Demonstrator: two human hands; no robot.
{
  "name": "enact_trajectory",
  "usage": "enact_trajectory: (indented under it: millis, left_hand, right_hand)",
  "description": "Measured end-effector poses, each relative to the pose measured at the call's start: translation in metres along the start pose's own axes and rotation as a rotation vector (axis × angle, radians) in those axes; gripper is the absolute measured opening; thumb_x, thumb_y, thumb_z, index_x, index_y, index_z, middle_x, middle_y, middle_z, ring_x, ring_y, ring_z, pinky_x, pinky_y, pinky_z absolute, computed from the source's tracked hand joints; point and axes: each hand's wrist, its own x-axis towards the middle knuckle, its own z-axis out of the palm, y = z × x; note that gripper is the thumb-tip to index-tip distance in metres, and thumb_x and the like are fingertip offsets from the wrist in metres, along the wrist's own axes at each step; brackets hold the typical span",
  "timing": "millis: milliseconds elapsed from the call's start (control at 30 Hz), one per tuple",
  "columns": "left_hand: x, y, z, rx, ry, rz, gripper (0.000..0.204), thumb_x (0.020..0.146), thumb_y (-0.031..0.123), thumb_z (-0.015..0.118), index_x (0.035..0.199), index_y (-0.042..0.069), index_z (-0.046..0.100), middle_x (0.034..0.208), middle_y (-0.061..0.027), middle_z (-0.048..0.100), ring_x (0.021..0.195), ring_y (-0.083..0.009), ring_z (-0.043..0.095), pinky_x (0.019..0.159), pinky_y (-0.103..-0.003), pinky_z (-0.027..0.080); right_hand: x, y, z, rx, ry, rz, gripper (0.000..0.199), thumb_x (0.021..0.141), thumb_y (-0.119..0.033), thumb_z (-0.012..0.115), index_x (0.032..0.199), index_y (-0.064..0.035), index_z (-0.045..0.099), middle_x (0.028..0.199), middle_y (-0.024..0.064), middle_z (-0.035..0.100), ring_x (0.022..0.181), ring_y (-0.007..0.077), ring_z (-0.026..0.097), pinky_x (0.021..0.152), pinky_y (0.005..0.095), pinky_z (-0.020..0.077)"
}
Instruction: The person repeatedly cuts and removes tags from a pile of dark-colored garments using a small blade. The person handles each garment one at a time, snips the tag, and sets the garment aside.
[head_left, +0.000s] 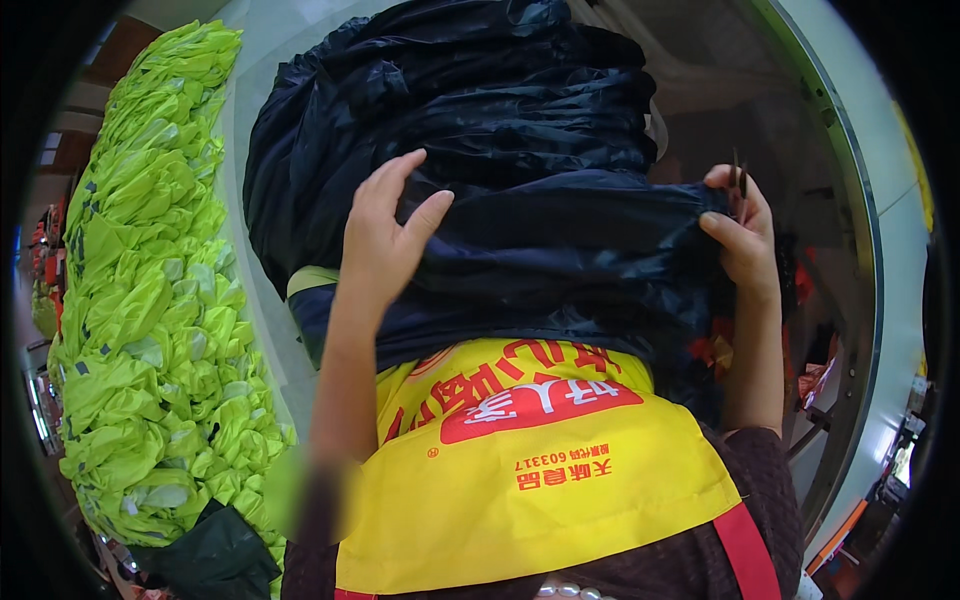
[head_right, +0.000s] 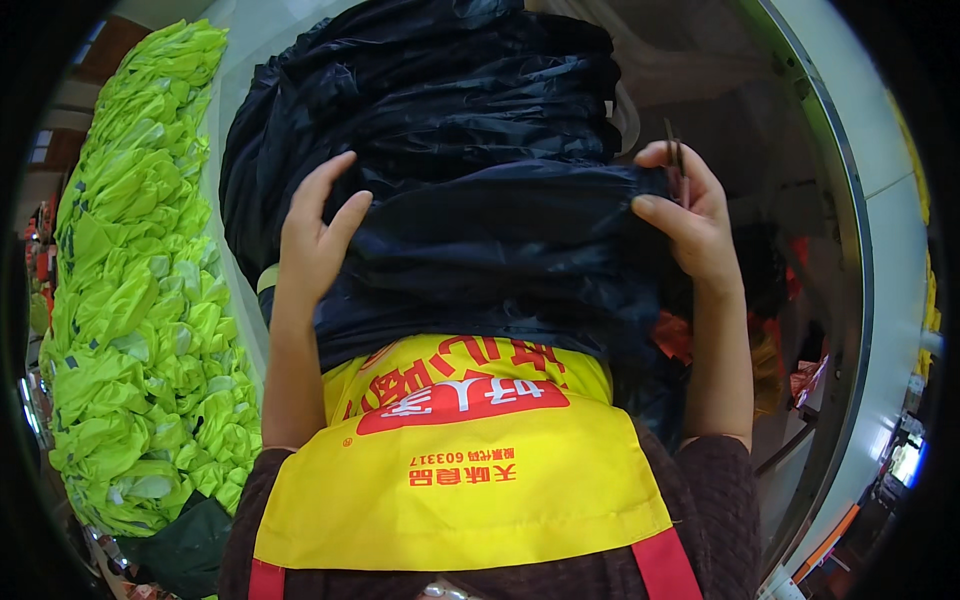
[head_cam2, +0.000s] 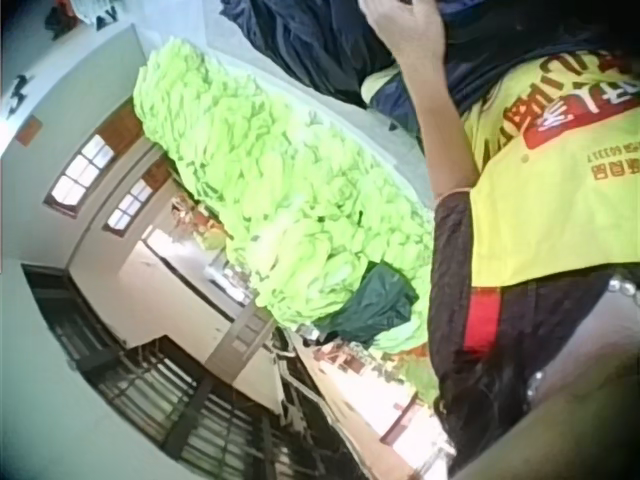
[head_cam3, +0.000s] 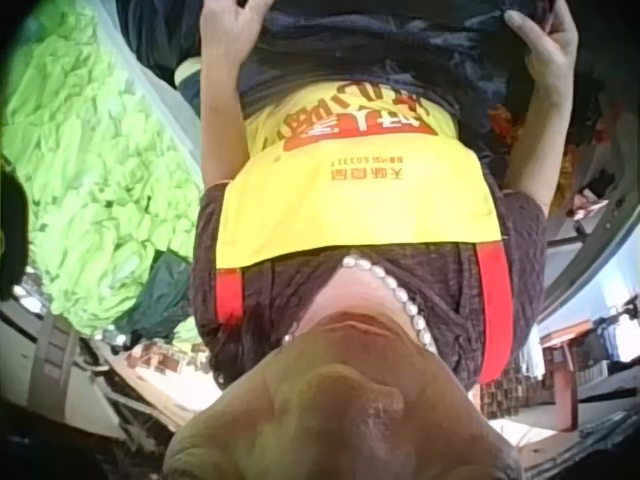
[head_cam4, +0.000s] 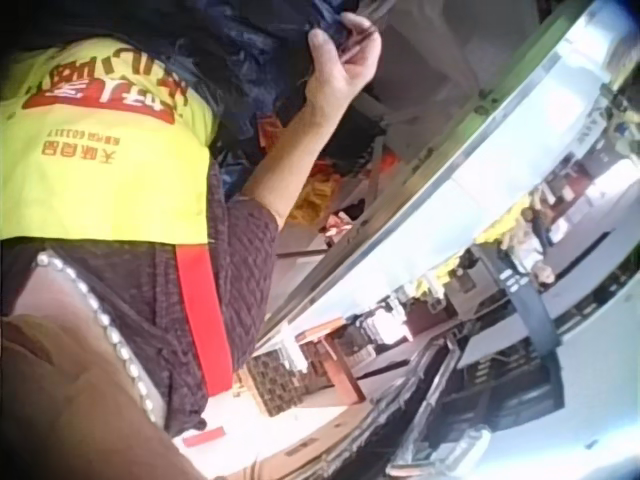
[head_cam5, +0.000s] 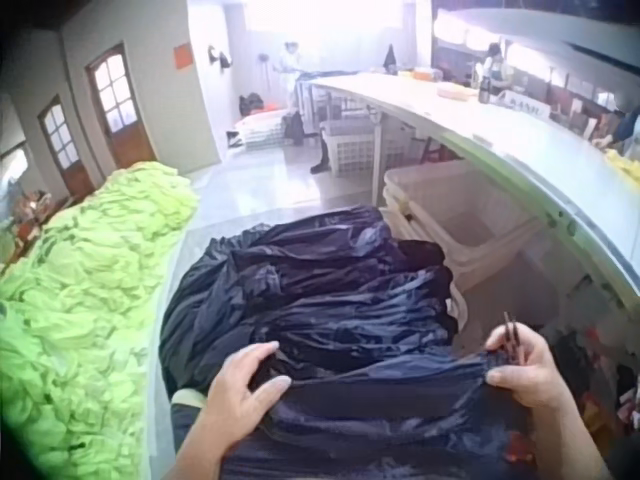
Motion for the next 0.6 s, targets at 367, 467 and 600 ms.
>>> enact_trajectory:
  millis: [367,467,600]
  left_hand:
    - [0.0,-0.01,0.049,-1.023,-0.627,-0.486,0.019,0.09,0.023,0.056,0.091,0.007,0.065,0.082,-0.0008,0.063,0.077,-0.0097,0.058,0.074,-0.022,0.047]
    - [-0.003,0.008,0.05,-1.107,-0.6,-0.603,0.022,0.09,0.026,0.056,0.093,0.006,0.066,0.087,-0.0035,0.066,0.079,-0.0118,0.061,0.074,-0.024,0.05]
    - [-0.001,0.019,0.052,-0.89,-0.59,-0.849,0.029,0.088,0.032,0.058,0.093,0.006,0.067,0.087,-0.0053,0.067,0.08,-0.0147,0.062,0.075,-0.025,0.049]
  right_hand:
    - [-0.001,0.032,-0.047,0.024,0.176,0.141,0.037,0.082,-0.01,0.061,0.116,0.0009,0.053,0.089,-0.0018,0.056,0.079,0.0045,0.052,0.075,0.0173,0.0395]
    - [0.0,0.051,-0.052,-0.032,0.168,0.173,0.035,0.083,-0.012,0.063,0.115,-0.0009,0.055,0.088,-0.0051,0.055,0.078,0.0029,0.05,0.074,0.0168,0.0387]
    - [0.001,0.057,-0.048,-0.108,0.243,0.163,0.031,0.083,-0.011,0.064,0.111,-0.0007,0.057,0.088,-0.0048,0.055,0.081,0.0031,0.05,0.076,0.0177,0.0391]
